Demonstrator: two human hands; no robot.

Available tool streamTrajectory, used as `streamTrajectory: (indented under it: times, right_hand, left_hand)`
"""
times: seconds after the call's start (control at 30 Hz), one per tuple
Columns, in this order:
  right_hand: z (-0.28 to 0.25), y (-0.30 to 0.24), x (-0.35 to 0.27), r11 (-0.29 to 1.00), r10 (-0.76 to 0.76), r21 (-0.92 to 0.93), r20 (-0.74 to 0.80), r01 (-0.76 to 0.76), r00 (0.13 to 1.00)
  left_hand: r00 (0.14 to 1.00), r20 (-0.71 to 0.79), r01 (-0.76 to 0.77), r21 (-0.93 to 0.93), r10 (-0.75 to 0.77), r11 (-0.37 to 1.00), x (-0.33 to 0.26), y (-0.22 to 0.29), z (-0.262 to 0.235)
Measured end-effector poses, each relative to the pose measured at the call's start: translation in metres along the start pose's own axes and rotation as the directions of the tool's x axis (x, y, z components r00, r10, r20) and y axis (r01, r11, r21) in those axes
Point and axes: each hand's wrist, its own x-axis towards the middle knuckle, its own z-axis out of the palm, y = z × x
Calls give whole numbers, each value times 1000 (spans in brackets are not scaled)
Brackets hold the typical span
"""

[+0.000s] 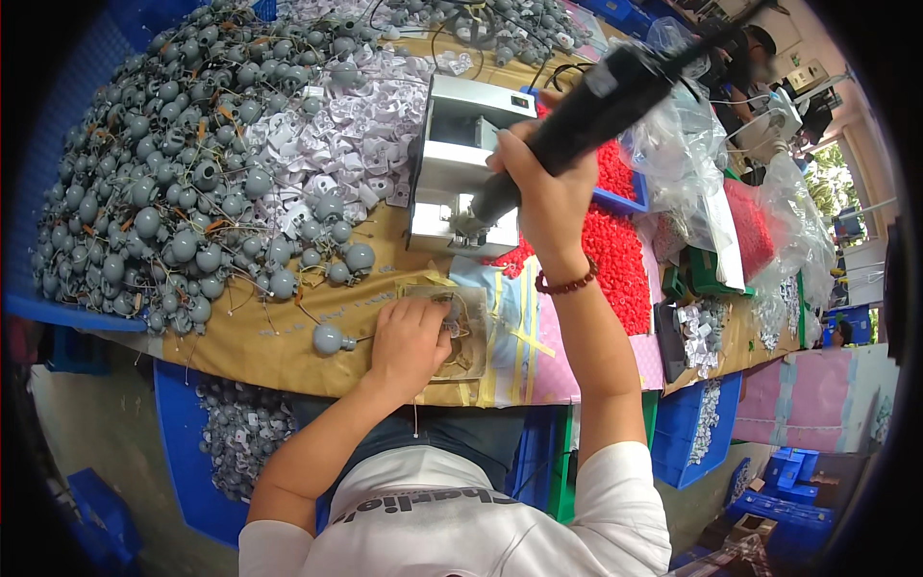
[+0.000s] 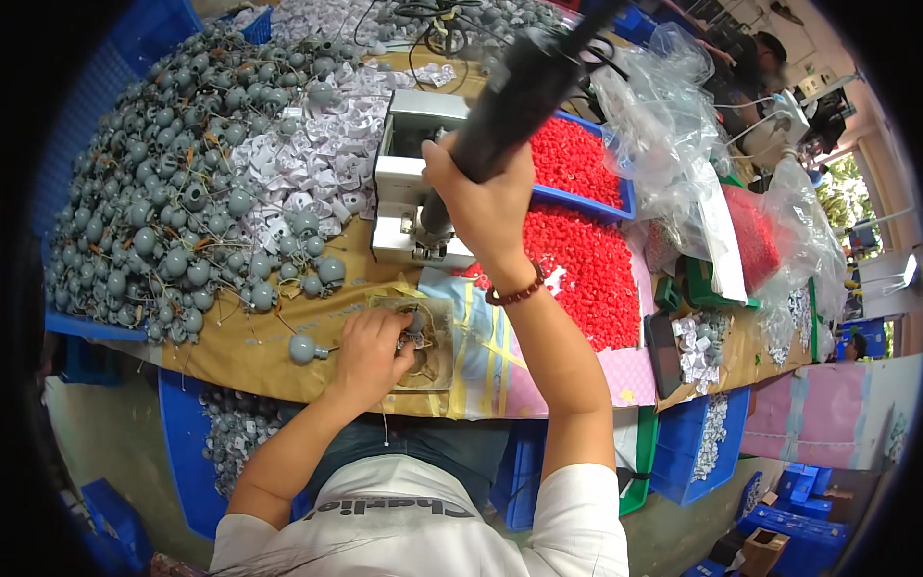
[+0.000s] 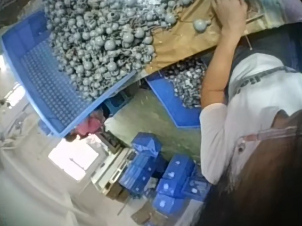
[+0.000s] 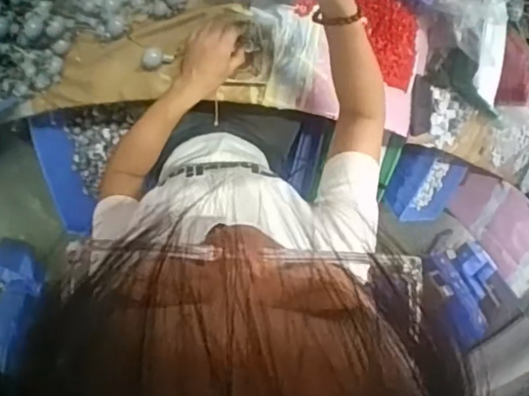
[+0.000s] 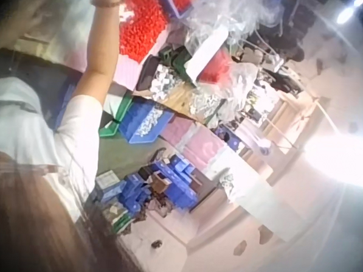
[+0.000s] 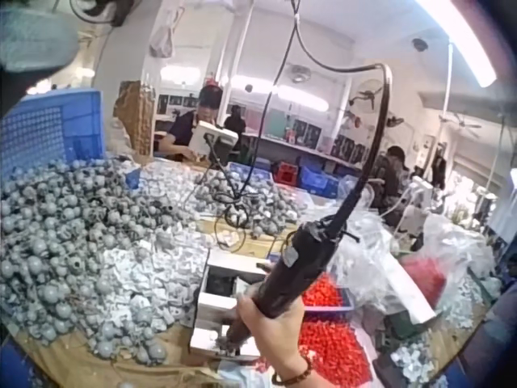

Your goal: Assembling small grey bulbous components by placing them in a fixture and using an electric screwdriver.

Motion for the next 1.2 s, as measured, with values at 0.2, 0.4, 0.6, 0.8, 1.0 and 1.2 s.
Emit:
streamTrajectory:
  times: [0.2,0.4,0.6,0.8,1.0,1.2]
  right_hand:
    - [6,9,-2,969,222,-133,89,-210,971]
    - [4,-21,-62,932,356,-118,130,-342,925]
    - [1,-22,-97,953,293,-139,175,-271,940]
    - [-1,-20,-110,977,209,-69,184,-200,960]
    - [-9,-19,-111,980,184,-126,261,-156,948]
    - [-8,-15,-119,983,156,-138,299,-120,941]
  left_hand:
    - [999,26,25,-2,-25,1000,-1,-1,0]
    - [1000,4,20,-17,-19,1000,-3,-2,0]
    - [999,11,38,-22,-38,999,-4,-2,2]
    - [999,18,45,2,-45,999,-5,-2,3]
    - [999,-9,32,3,-32,999,-2,0,2]
    - [998,34,43,-16,-43,999,-1,-2,-2]
